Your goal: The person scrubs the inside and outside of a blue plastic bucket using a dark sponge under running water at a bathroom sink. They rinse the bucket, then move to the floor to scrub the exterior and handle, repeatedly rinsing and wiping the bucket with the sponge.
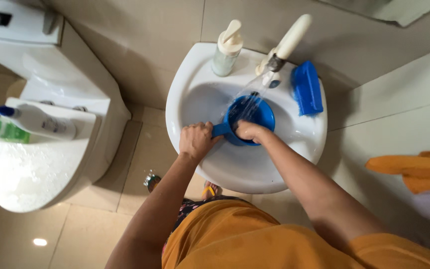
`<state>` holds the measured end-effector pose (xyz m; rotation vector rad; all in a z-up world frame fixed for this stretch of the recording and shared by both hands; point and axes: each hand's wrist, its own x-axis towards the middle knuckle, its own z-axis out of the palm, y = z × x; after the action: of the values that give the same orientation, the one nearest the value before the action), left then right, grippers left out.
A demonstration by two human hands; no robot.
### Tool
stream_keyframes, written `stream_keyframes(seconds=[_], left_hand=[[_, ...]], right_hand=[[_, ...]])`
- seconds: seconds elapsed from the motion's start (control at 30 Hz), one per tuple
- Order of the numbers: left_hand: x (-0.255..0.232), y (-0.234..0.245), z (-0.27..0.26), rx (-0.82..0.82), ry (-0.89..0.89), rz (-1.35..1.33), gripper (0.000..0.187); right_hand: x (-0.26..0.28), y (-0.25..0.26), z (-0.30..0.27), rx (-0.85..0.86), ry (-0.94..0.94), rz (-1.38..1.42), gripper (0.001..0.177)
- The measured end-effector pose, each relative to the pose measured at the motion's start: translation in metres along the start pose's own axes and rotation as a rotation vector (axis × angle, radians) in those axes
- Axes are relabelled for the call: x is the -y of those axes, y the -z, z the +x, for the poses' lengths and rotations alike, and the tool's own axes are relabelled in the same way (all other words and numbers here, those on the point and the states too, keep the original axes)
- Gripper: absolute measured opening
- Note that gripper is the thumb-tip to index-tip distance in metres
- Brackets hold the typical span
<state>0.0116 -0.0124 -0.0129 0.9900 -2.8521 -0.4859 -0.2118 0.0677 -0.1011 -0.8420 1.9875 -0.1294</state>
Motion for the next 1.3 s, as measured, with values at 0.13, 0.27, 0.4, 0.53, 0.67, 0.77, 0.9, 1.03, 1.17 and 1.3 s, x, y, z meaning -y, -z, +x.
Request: stream_keyframes(seconds=[0.13,0.27,0.4,0.53,0.67,0.77,0.9,1.03,1.17,1.3], left_hand=[[-0.007,-0.008,0.004,0.113,0.112,-0.047,0.034],[-0.024,-0.028,-0.004,0.163,0.203,-0.125,0.020],[-0.022,-0.030,-0.018,0.409,0.401,-0.641,0.020],[-0.010,-0.009,-0.039,0.770,0.784,-1.417,0.013],[-0.004,0.012,-0.060,1.054,0.885,-1.845,0.011],[0.000,0.021,-0.075,1.115,0.809,-2.136,0.015],[0.008,0.028,-0.094,1.021,0.718,-2.298,0.019],[0.018,0.030,-0.123,0.895,0.666,-2.384,0.025],[0.032,0.029,-0.161,0.811,0.610,-2.484,0.031],[0.046,0.023,-0.187,0.733,0.548,-2.525,0.034]], right_hand=[[-0.008,0.055,-0.054,0.032,0.226,0.722,0.050],[-0.062,0.119,-0.110,-0.093,0.495,1.139,0.035],[-0.116,0.126,-0.160,-0.186,0.620,1.413,0.034],[-0.132,0.113,-0.158,-0.260,0.601,1.606,0.032],[-0.118,0.101,-0.121,-0.285,0.562,1.645,0.039],[-0.085,0.097,-0.093,-0.785,0.345,0.921,0.051],[-0.027,0.100,-0.068,-1.071,0.237,-0.209,0.085],[-0.012,0.109,-0.055,-0.987,0.201,-0.357,0.080],[-0.026,0.108,-0.019,-1.024,0.211,-0.254,0.065],[-0.040,0.099,0.021,-0.566,0.457,0.971,0.060]])
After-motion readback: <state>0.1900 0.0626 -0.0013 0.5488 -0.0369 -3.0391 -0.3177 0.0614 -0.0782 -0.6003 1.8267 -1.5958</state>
